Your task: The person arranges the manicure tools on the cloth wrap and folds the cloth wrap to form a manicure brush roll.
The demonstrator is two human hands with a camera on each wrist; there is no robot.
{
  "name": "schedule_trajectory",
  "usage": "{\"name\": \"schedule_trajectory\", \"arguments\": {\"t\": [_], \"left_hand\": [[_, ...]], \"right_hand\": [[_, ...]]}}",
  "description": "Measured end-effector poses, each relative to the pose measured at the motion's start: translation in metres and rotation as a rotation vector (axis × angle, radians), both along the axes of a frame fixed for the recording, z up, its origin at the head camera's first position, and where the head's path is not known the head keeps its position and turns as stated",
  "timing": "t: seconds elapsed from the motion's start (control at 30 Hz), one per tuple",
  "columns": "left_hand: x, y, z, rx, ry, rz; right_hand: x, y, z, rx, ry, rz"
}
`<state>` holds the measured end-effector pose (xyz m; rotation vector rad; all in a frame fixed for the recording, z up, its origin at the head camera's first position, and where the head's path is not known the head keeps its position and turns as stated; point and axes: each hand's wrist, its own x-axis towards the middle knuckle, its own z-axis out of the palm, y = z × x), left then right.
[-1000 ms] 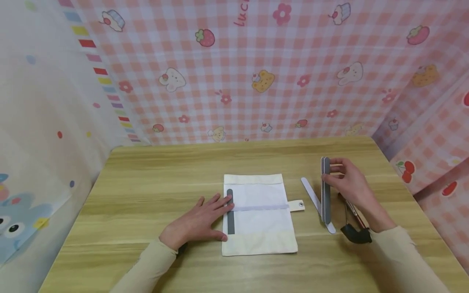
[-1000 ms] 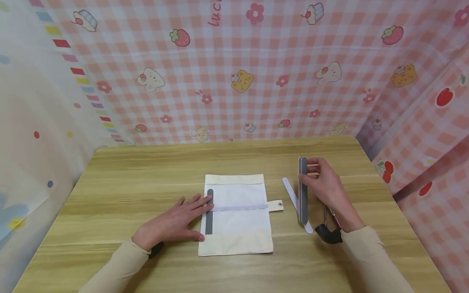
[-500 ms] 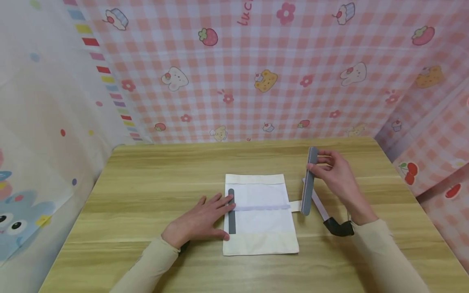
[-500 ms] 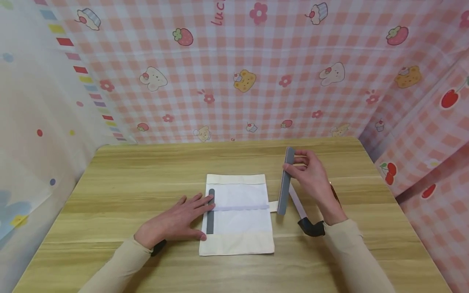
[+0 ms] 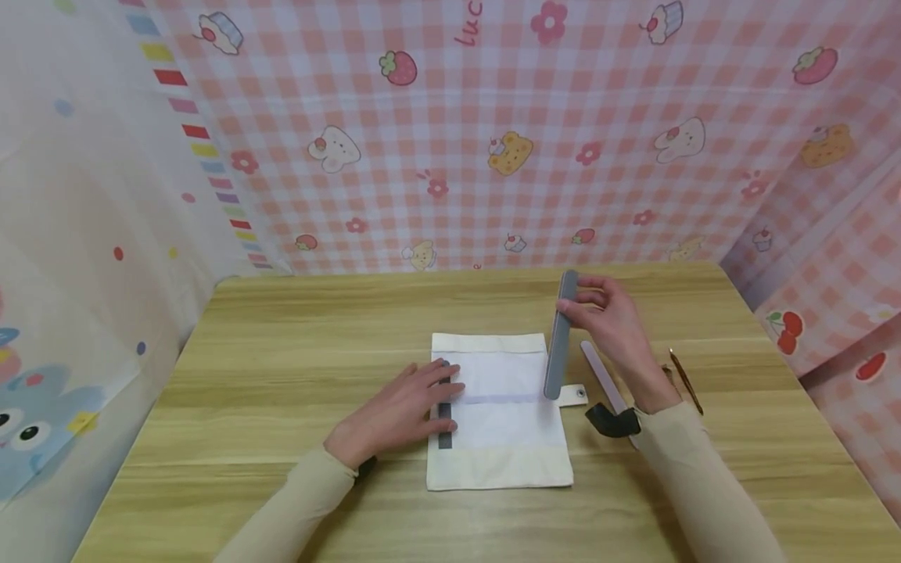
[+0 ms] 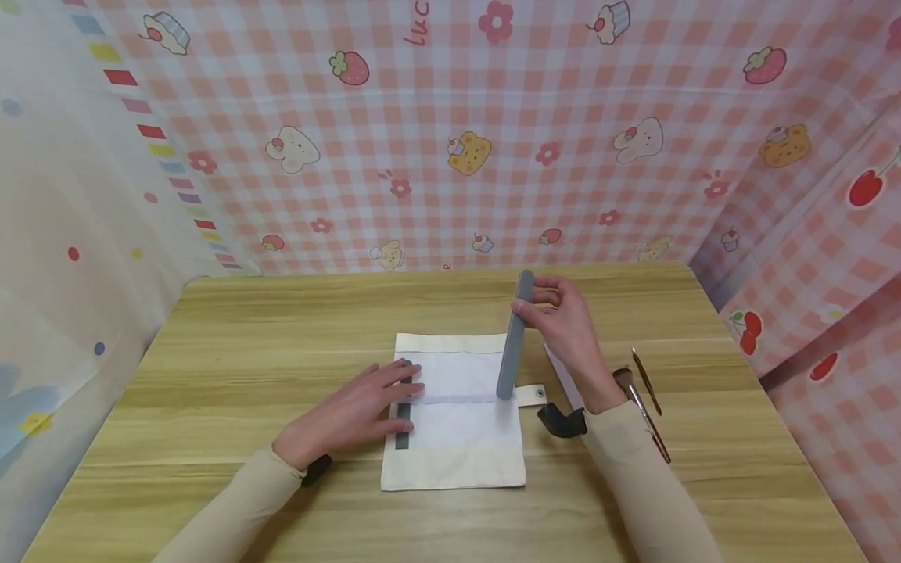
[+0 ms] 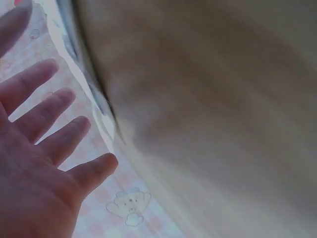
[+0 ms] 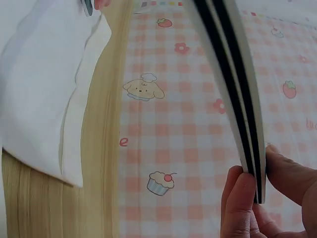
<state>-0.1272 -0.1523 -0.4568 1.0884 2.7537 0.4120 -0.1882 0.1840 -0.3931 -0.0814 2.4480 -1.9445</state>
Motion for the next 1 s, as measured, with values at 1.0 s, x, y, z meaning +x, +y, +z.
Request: {"name": "schedule_trajectory", "arguments": {"t": [1.0], "left_hand": [[-0.023, 0.030, -0.002, 0.042, 0.002, -0.010]], "right_hand": [[-0.041, -0.070, -0.027, -0.047, 0.039, 0.029]]}}
